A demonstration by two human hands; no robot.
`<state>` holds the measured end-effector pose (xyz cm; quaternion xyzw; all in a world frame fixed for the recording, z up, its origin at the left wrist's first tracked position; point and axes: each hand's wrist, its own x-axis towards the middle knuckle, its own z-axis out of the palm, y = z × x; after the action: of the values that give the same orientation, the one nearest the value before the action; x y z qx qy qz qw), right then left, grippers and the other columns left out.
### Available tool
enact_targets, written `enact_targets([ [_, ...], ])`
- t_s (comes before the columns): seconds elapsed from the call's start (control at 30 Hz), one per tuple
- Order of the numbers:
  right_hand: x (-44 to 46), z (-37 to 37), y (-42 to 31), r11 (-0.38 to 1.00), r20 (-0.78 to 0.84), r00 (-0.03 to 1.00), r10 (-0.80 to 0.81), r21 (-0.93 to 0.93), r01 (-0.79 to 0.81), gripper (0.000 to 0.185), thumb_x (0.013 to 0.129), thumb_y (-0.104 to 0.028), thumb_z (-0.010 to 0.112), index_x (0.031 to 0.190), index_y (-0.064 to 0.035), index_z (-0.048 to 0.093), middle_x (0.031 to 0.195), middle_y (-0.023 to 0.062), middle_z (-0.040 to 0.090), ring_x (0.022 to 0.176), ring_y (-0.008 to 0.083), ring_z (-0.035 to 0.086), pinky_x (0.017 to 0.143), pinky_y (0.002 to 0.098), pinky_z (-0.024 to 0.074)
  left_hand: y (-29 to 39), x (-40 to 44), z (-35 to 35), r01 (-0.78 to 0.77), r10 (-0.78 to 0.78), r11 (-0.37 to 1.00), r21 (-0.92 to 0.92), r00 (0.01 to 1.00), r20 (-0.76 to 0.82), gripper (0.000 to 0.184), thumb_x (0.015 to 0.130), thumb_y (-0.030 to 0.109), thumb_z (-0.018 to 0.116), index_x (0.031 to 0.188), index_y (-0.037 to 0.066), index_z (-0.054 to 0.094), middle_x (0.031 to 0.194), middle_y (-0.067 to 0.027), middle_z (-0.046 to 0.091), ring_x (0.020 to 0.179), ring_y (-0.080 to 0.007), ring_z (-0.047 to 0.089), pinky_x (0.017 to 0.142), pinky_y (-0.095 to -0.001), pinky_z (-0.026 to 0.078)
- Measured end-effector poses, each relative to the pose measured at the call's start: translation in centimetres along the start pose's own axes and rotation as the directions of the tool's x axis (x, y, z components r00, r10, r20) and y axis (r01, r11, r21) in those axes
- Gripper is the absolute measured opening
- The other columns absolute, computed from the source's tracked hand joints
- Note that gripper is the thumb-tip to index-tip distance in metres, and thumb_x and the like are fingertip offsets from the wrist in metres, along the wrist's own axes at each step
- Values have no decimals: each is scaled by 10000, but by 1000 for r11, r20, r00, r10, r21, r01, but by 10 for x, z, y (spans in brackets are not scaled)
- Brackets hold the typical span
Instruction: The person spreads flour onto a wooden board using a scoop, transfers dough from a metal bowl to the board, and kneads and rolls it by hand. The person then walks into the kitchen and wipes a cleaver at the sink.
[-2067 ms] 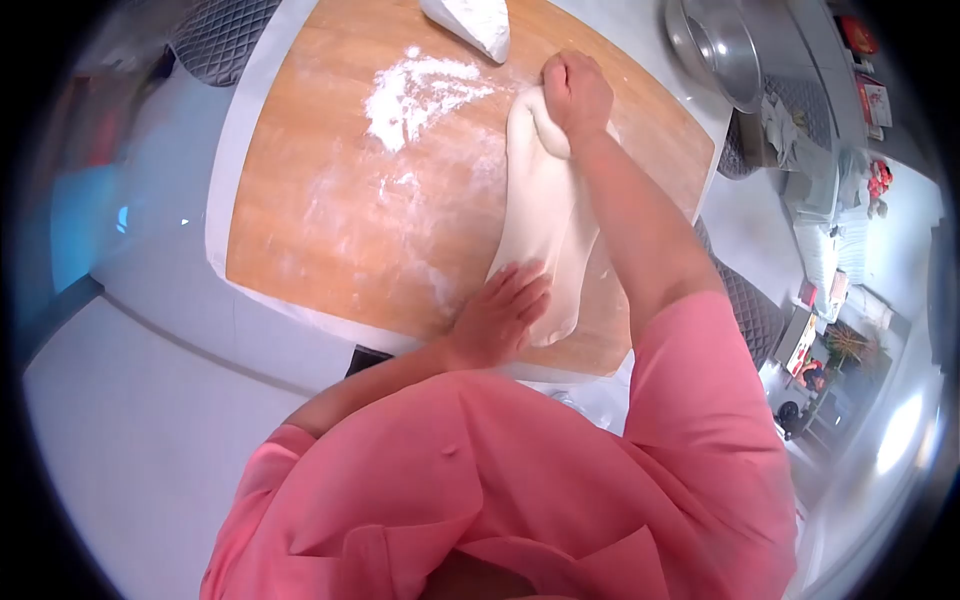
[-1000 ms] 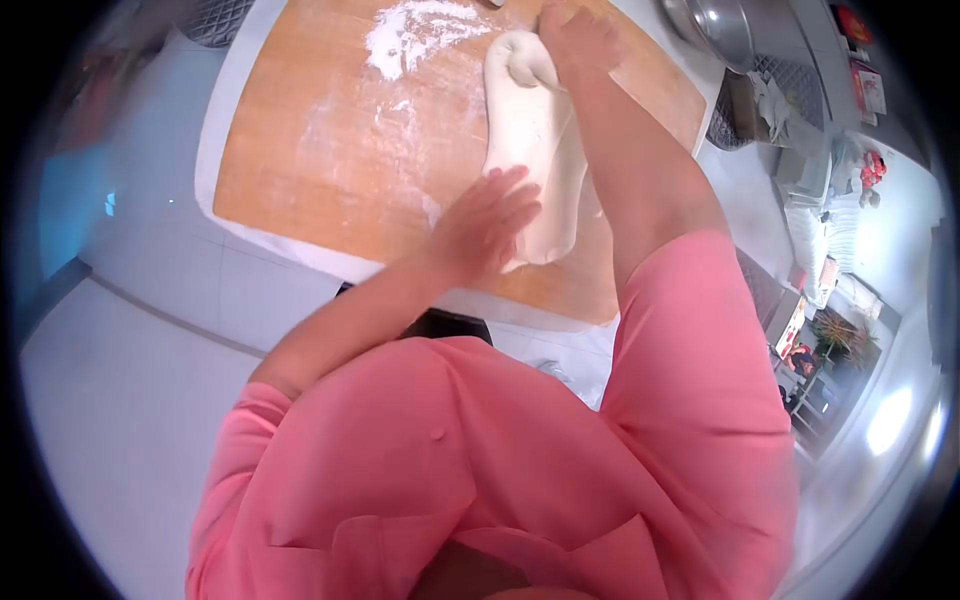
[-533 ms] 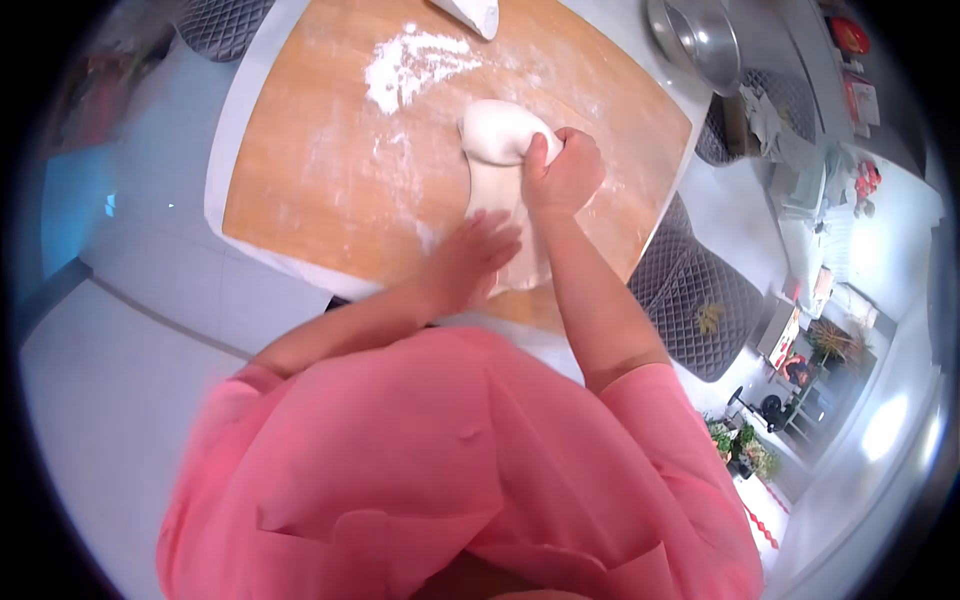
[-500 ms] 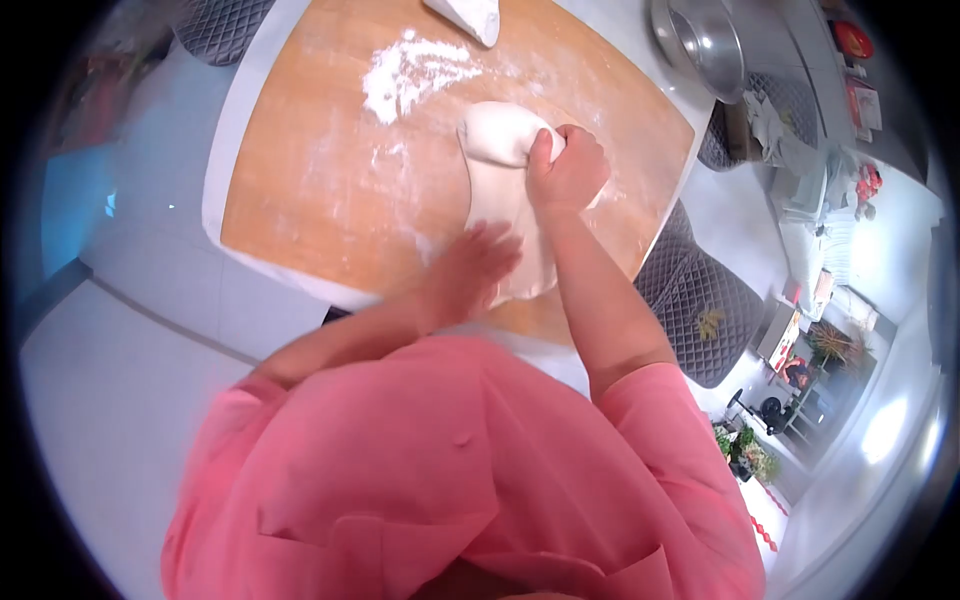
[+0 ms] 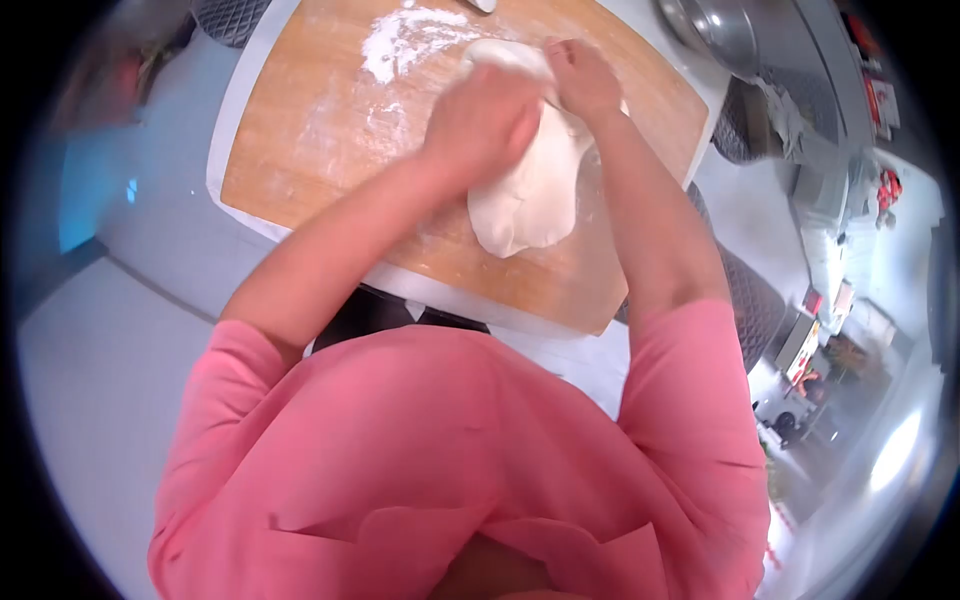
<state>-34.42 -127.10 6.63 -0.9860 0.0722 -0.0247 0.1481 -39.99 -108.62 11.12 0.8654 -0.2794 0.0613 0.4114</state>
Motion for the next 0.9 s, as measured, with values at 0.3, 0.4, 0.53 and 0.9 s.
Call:
enact_targets([
  [0.3,-140,1,-17,918,-234,967,103,396,-2,140,821,-191,538,867,-62,564,864,125,571,852,317,519,762,431,394,-6,9,31,35,-179,936,349,904,388,285,833,301,516,920,55,631,905,-115,646,897,-286,600,785,-401,455],
  [0.4,-122,12,-11,944,-323,936,141,330,-28,71,808,-143,532,828,-77,548,831,98,565,814,306,518,743,427,390,-1,-31,37,0,-27,938,346,997,72,249,810,301,534,873,76,619,874,-81,641,883,-262,582,815,-390,422],
  [0.53,-53,25,10,956,-305,950,-66,252,148,62,812,-142,518,781,-106,558,769,80,570,742,307,520,671,426,410,-38,21,61,27,-25,967,254,1000,-11,172,783,258,559,766,88,575,775,-53,612,757,-263,555,718,-402,437],
  [0.9,38,29,49,939,-180,982,-52,327,109,358,926,-316,413,748,-64,596,760,128,637,703,321,603,629,435,459,-69,113,86,107,-114,973,203,993,24,286,833,272,467,702,69,621,722,-92,644,715,-309,612,625,-406,489],
])
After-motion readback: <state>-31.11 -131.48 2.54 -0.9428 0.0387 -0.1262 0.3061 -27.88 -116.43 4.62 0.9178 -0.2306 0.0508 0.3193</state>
